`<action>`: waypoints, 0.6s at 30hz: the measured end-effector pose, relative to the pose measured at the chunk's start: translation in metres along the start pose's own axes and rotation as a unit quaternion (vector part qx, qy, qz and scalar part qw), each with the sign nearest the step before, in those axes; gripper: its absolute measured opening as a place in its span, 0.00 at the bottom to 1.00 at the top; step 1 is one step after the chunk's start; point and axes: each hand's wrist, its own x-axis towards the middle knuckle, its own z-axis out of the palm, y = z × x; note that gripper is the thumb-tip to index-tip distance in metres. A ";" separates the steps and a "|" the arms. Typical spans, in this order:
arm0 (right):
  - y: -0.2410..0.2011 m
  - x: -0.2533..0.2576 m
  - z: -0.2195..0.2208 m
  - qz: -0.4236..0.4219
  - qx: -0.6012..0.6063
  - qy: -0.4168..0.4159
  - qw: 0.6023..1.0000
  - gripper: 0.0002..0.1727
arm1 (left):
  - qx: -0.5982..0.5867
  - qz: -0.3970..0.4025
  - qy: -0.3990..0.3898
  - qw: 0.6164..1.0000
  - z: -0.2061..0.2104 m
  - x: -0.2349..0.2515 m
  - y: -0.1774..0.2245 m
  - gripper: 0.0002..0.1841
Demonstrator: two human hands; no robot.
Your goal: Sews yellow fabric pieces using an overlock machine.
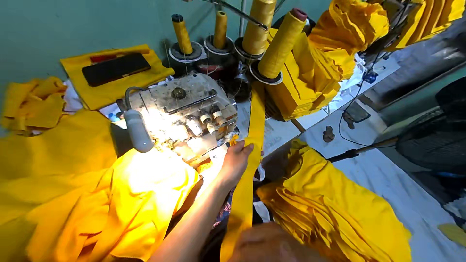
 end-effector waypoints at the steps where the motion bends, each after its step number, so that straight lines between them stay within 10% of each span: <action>1: 0.008 0.008 -0.006 -0.007 -0.038 0.022 0.999 0.13 | 0.014 0.036 -0.011 0.999 -0.012 -0.015 -0.003 0.14; 7: 0.054 0.065 -0.023 0.024 -0.093 0.167 0.981 0.11 | -0.049 0.185 0.057 0.980 -0.053 -0.101 -0.016 0.14; 18: 0.063 0.105 -0.003 0.033 -0.057 0.184 0.981 0.10 | -0.028 0.254 0.117 0.960 -0.076 -0.143 -0.033 0.15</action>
